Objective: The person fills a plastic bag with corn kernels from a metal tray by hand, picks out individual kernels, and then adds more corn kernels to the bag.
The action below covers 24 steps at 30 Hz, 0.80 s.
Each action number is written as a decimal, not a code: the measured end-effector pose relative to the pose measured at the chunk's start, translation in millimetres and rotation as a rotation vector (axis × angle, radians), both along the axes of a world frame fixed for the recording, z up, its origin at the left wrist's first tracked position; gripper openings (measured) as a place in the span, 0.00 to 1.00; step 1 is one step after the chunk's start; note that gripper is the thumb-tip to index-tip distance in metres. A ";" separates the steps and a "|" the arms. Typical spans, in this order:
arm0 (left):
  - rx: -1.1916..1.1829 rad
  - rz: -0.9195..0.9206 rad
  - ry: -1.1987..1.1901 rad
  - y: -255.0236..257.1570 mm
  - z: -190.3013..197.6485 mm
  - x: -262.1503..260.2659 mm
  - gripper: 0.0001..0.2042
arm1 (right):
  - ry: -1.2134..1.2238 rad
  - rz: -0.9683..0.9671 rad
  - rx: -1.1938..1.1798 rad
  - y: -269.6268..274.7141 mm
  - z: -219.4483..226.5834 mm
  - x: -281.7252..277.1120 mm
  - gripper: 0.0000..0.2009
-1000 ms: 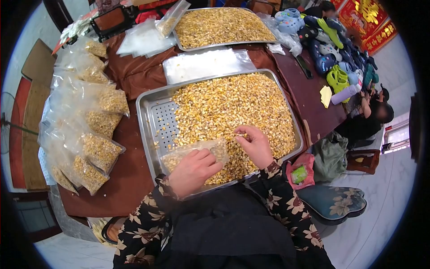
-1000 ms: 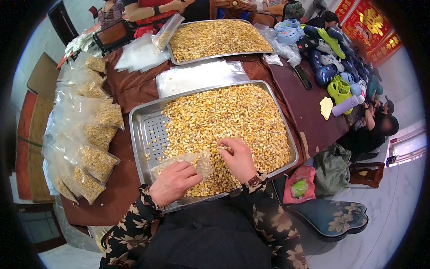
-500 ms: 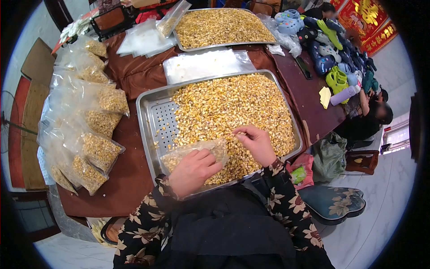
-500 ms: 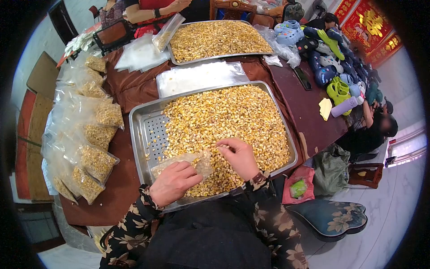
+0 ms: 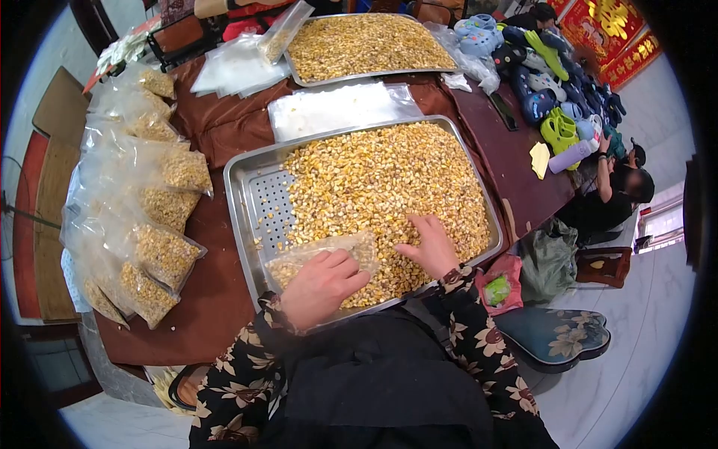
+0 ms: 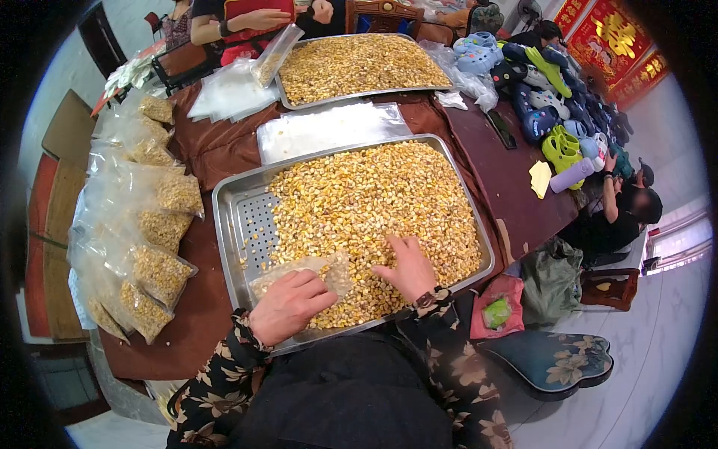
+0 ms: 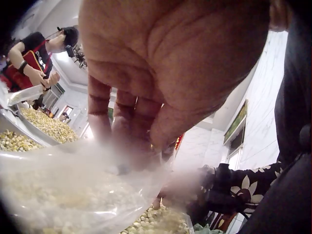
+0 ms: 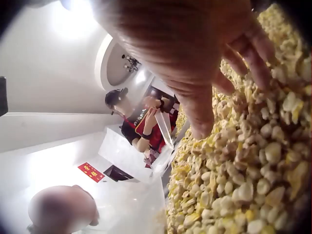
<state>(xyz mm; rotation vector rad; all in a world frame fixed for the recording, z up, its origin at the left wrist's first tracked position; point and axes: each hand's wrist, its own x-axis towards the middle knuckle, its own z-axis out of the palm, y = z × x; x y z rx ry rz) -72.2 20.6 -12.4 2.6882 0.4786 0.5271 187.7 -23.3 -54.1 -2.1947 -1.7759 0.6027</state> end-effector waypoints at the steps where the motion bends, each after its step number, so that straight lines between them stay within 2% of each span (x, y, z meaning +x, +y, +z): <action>1: -0.002 0.001 0.002 0.1 -0.2 0.0 0.11 | -0.014 0.007 0.038 -0.4 0.0 -6.1 0.27; 5: -0.004 0.002 0.009 1.3 -0.8 -1.8 0.11 | 0.085 -0.006 0.125 3.4 -20.0 -4.0 0.21; 7: -0.012 -0.004 0.013 1.6 -1.5 -2.9 0.11 | 0.251 -0.082 0.215 5.0 -23.3 -3.0 0.14; 14: -0.011 -0.005 0.022 1.6 -1.0 -1.3 0.11 | 0.356 -0.140 0.214 10.4 5.2 -13.6 0.11; 18: -0.015 0.001 0.012 1.3 -1.0 0.1 0.11 | 0.459 -0.035 0.201 11.2 30.1 -38.2 0.12; 21: -0.011 0.006 0.006 1.4 -1.6 -0.2 0.11 | 0.508 0.222 0.177 8.4 40.2 -50.0 0.13; 24: -0.007 0.008 -0.012 1.7 -2.3 -0.7 0.11 | 0.554 0.222 0.081 7.5 51.2 -54.7 0.13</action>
